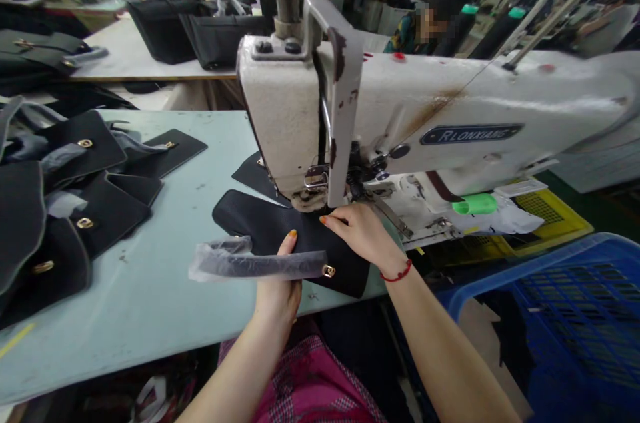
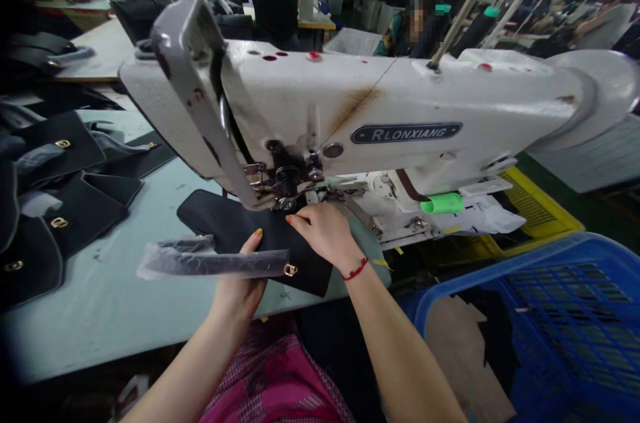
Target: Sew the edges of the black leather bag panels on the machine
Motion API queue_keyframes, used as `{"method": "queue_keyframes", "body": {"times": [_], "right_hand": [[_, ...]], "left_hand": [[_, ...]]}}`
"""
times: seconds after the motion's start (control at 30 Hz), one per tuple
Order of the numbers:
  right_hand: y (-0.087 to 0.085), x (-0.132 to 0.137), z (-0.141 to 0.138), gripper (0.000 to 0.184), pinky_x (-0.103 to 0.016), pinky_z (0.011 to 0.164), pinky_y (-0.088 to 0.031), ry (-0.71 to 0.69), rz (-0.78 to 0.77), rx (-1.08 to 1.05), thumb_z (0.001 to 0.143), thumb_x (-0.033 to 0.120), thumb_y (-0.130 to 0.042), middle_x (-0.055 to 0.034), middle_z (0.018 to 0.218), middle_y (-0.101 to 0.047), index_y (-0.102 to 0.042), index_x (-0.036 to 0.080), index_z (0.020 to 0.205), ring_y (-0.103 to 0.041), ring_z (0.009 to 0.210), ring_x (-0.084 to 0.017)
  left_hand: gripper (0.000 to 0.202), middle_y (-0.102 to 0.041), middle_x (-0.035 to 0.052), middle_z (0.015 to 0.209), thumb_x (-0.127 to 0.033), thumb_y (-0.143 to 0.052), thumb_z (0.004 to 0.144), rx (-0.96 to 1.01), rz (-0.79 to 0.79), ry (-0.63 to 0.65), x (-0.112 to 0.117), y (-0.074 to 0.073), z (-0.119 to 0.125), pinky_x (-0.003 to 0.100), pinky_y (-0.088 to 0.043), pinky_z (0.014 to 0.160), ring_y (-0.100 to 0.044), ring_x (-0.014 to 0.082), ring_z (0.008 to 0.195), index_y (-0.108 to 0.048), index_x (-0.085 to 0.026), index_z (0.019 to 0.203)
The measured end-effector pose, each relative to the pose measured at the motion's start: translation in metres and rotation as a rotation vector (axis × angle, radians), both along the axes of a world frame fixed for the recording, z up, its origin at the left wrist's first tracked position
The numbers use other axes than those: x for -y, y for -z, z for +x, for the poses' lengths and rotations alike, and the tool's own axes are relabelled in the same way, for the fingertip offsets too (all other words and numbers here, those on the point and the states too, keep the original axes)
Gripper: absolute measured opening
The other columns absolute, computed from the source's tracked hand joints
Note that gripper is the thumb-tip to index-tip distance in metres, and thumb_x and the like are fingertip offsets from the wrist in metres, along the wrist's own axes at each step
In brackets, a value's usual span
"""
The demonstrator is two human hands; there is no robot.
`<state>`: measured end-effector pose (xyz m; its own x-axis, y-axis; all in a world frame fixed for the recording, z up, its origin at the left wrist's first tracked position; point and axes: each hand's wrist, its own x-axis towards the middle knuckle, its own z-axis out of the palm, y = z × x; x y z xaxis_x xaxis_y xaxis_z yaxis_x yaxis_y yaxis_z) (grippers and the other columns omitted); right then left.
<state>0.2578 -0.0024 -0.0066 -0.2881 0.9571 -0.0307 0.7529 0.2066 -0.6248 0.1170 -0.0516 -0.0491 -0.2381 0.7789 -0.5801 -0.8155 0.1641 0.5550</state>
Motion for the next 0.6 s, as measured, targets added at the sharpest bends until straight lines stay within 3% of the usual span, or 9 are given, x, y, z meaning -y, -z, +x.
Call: {"method": "queue_keyframes", "body": {"times": [0.33,0.47,0.6], "right_hand": [[0.014,0.002,-0.003,0.040,-0.025,0.054,-0.022,0.015,-0.006,-0.121,0.094,0.033,-0.053,0.0011,0.058,-0.046,-0.055,0.015,0.059,-0.041,0.057,-0.010],[0.024,0.006,-0.007,0.042,-0.025,0.055,-0.022,0.022,-0.031,-0.226,0.095,0.036,-0.050,0.0026,0.057,-0.041,-0.048,0.016,0.058,-0.038,0.056,-0.009],[0.032,0.013,-0.015,0.044,-0.025,0.054,-0.022,0.072,-0.065,-0.365,0.096,0.037,-0.049,0.0035,0.056,-0.036,-0.040,0.017,0.058,-0.034,0.055,-0.009]], "left_hand": [[0.038,-0.077,0.0087,0.106,-0.003,-0.064,0.081,-0.096,-0.009,0.070,-0.012,0.003,-0.015,0.034,-0.057,0.097,-0.071,0.0227,0.107,-0.067,-0.013,0.118],[0.034,-0.078,0.0083,0.088,-0.003,-0.067,0.077,-0.178,-0.017,0.143,-0.021,0.007,-0.033,0.032,-0.062,0.085,-0.075,0.0222,0.087,-0.070,-0.011,0.109],[0.027,-0.078,0.0106,0.086,-0.004,-0.070,0.074,-0.224,-0.004,0.274,-0.035,0.003,-0.051,0.030,-0.064,0.071,-0.075,0.0216,0.070,-0.073,-0.008,0.101]]}}
